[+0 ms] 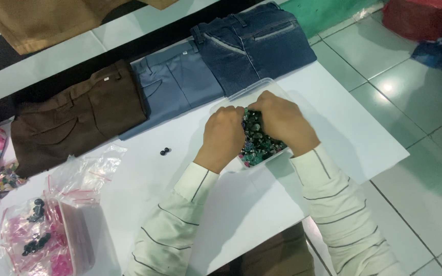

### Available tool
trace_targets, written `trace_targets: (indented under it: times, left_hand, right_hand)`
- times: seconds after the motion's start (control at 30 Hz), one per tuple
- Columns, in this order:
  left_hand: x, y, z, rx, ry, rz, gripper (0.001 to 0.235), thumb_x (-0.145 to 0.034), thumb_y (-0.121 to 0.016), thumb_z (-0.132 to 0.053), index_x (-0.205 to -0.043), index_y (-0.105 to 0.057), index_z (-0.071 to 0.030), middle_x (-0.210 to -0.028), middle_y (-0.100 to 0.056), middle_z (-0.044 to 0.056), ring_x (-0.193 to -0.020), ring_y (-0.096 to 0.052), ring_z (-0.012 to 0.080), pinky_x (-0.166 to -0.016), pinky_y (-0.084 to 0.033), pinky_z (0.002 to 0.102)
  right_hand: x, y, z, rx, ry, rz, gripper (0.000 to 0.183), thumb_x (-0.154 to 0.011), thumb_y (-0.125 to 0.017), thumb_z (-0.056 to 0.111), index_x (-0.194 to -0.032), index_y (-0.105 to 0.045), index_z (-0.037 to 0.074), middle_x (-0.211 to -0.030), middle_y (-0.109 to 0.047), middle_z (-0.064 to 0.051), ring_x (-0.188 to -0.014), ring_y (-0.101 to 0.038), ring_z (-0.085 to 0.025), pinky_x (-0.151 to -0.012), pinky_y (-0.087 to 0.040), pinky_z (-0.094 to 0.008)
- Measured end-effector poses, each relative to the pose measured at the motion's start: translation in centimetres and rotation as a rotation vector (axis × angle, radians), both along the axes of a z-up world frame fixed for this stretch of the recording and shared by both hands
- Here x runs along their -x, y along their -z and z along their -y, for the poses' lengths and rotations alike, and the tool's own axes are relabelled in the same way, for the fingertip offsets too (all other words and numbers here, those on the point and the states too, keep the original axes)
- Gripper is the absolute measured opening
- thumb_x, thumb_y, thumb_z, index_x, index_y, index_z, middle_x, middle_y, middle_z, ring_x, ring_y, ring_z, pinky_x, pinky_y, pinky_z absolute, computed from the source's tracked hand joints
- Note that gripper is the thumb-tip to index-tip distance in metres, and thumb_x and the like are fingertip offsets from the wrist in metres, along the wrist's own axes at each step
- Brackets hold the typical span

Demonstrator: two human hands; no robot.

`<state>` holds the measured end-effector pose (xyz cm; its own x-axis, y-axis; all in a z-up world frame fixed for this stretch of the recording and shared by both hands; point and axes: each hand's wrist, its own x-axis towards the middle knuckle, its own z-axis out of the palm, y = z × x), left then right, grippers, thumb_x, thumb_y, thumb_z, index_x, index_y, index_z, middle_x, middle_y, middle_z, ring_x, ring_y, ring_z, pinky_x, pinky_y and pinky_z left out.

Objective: Package small black plastic components into clear plastic bags

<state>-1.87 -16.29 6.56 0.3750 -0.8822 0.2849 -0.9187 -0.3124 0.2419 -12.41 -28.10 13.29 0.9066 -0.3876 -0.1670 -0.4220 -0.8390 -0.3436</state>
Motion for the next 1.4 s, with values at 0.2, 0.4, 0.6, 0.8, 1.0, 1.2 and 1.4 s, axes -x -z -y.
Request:
trace_targets:
  times: [0.2, 0.4, 0.6, 0.8, 1.0, 1.2, 1.4]
  left_hand:
    - [0.1, -0.7, -0.4, 0.010, 0.006, -0.094, 0.028, -0.084, -0.058, 0.011, -0.108, -0.073, 0.009, -0.079, -0.069, 0.021, -0.074, -0.071, 0.0303, -0.068, -0.060, 0.037]
    - [0.0, -0.7, -0.2, 0.075, 0.007, -0.156, 0.033, -0.083, -0.066, 0.006, -0.115, -0.069, 0.007, -0.085, -0.069, 0.020, -0.083, -0.072, 0.0338, -0.072, -0.061, 0.040]
    - [0.9, -2.2, -0.3, 0.261, 0.011, -0.322, 0.035, -0.087, -0.066, 0.003, -0.121, -0.065, 0.008, -0.094, -0.068, 0.024, -0.094, -0.070, 0.0401, -0.078, -0.060, 0.046]
    - [0.7, -1.3, 0.2, 0.470, -0.004, -0.313, 0.014, -0.089, -0.069, -0.003, -0.103, -0.073, -0.001, -0.083, -0.068, 0.015, -0.075, -0.070, 0.0294, -0.063, -0.058, 0.039]
    - [0.5, -0.7, 0.2, 0.476, -0.036, -0.295, 0.016, -0.087, -0.072, -0.007, -0.103, -0.073, -0.001, -0.089, -0.071, 0.015, -0.082, -0.071, 0.0272, -0.071, -0.059, 0.037]
    - [-0.1, -0.4, 0.1, 0.311, 0.018, -0.288, 0.015, -0.087, -0.073, -0.013, -0.099, -0.075, -0.004, -0.084, -0.072, 0.013, -0.080, -0.070, 0.0314, -0.075, -0.056, 0.042]
    - [0.0, 0.2, 0.0, 0.193, 0.013, -0.193, 0.014, -0.087, -0.073, -0.015, -0.100, -0.077, -0.010, -0.087, -0.076, 0.007, -0.089, -0.069, 0.0279, -0.094, -0.045, 0.043]
  right_hand:
    - [-0.5, 2.9, 1.3, -0.032, 0.086, 0.027, 0.042, -0.087, -0.055, -0.013, -0.121, -0.074, 0.004, -0.111, -0.074, -0.021, -0.103, -0.071, -0.040, -0.084, -0.060, -0.049]
    - [-0.7, 1.1, 1.5, -0.219, 0.071, 0.248, 0.023, -0.098, -0.055, 0.004, -0.111, -0.074, -0.002, -0.091, -0.075, -0.026, -0.084, -0.074, -0.042, -0.067, -0.058, -0.047]
    - [-0.9, 3.8, 2.9, -0.332, 0.057, 0.322, 0.024, -0.099, -0.053, 0.007, -0.090, -0.072, -0.003, -0.069, -0.070, -0.019, -0.063, -0.065, -0.027, -0.057, -0.051, -0.038]
    - [-1.0, 5.0, 3.7, -0.438, 0.054, 0.379, 0.033, -0.103, -0.049, 0.012, -0.081, -0.071, 0.001, -0.060, -0.065, -0.013, -0.055, -0.053, -0.018, -0.050, -0.042, -0.033]
    - [0.5, 1.7, 2.9, -0.280, 0.046, 0.356, 0.023, -0.098, -0.057, 0.005, -0.094, -0.077, -0.006, -0.066, -0.070, -0.021, -0.043, -0.050, -0.021, -0.048, -0.043, -0.036]
    - [1.2, -0.5, 0.5, -0.098, 0.096, -0.164, 0.033, -0.085, -0.066, 0.009, -0.115, -0.075, 0.000, -0.098, -0.077, -0.022, -0.092, -0.075, -0.039, -0.078, -0.059, -0.050]
    - [0.8, 0.2, 0.8, -0.032, 0.143, -0.004, 0.022, -0.085, -0.060, -0.001, -0.097, -0.078, -0.003, -0.079, -0.074, -0.021, -0.073, -0.073, -0.038, -0.062, -0.059, -0.047]
